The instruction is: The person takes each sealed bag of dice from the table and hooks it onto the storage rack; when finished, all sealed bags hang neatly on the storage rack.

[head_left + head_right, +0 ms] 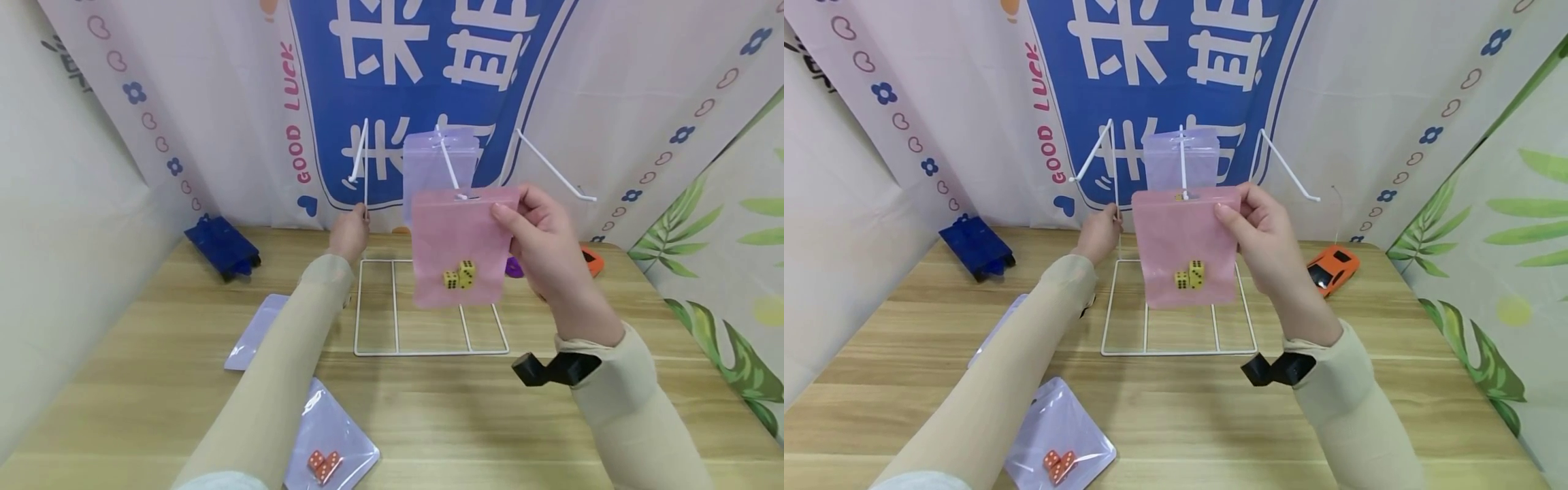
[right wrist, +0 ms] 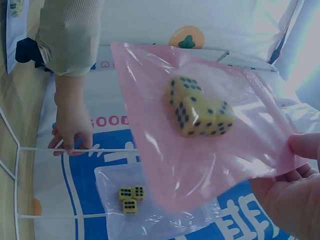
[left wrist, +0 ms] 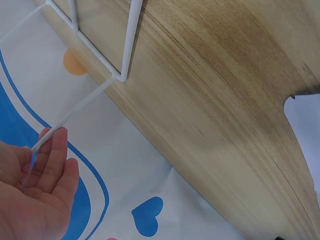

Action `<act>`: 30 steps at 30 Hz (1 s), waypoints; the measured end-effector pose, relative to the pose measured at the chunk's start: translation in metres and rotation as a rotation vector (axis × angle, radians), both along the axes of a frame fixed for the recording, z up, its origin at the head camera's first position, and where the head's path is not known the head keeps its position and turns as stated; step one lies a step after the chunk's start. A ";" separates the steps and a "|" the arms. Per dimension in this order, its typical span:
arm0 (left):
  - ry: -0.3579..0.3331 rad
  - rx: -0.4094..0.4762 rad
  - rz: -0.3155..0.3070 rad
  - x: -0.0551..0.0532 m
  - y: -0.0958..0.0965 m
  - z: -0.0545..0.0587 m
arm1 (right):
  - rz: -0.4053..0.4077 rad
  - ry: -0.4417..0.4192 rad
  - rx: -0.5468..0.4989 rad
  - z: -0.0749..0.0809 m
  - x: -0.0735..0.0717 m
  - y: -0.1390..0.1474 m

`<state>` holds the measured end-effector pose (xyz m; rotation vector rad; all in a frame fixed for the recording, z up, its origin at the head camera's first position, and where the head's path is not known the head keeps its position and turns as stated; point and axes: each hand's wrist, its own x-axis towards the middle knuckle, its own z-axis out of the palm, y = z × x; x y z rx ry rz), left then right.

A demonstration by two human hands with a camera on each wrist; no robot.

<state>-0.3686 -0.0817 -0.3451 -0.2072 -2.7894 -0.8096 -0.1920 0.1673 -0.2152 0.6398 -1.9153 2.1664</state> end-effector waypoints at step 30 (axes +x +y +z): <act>-0.035 0.006 -0.009 0.000 -0.001 0.001 | -0.269 -0.042 0.040 -0.017 -0.099 -0.021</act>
